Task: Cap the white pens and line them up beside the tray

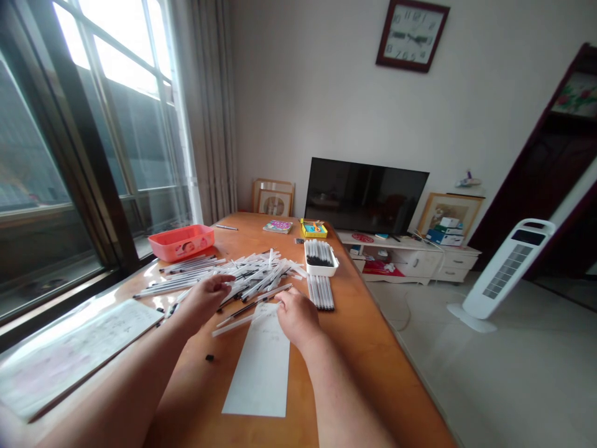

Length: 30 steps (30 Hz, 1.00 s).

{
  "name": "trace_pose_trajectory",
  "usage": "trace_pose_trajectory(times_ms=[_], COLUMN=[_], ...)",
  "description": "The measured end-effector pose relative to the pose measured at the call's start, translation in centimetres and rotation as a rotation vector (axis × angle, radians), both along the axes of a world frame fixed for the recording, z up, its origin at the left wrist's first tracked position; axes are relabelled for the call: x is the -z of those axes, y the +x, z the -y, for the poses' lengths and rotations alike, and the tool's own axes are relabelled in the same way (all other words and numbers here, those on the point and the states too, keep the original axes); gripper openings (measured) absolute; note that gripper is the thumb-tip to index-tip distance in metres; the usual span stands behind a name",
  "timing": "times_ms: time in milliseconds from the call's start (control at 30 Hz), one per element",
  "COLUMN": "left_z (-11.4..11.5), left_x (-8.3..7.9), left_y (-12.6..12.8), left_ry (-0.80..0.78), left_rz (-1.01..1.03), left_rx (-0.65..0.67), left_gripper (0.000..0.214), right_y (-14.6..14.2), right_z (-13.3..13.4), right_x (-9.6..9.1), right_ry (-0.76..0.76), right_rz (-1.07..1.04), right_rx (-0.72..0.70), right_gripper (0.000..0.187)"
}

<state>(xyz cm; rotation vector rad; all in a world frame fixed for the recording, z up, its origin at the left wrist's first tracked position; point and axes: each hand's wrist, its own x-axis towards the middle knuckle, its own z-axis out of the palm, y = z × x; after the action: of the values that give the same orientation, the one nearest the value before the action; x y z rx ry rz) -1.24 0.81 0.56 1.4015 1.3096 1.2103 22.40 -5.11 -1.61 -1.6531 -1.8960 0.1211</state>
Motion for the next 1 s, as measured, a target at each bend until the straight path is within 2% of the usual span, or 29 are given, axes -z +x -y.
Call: trace_pose_trajectory(times_ms=[100,300,500,633,1000], left_z=[0.0,-0.6,-1.4,-1.9,-2.7], left_x=[-0.4,-1.1,-1.1,-1.0,-1.2], left_y=[-0.3,-1.4,-2.3,-3.0,-4.3], left_ry=[-0.004,-0.039,-0.133,-0.148,-0.206], left_rz=[0.041,0.209,0.499,0.62,0.795], left_rx=[0.025,-0.037,-0.141,-0.172,-0.247], left_gripper=[0.039,0.045,0.046,0.042,0.031], right_y=[-0.7,-2.1,-2.9,-3.5,-5.3], right_z=[0.2,0.7,1.1,1.1,0.1], right_x=[-0.1,-0.5,-1.1,-1.4,-2.9], right_ry=[0.005,-0.011,0.054,0.077,-0.095], right_rz=[0.057,0.114,0.094,0.126,0.357], right_rx=[-0.04,-0.099,-0.054,-0.025,-0.044], right_gripper=[0.032,0.03,0.023,0.021,0.02])
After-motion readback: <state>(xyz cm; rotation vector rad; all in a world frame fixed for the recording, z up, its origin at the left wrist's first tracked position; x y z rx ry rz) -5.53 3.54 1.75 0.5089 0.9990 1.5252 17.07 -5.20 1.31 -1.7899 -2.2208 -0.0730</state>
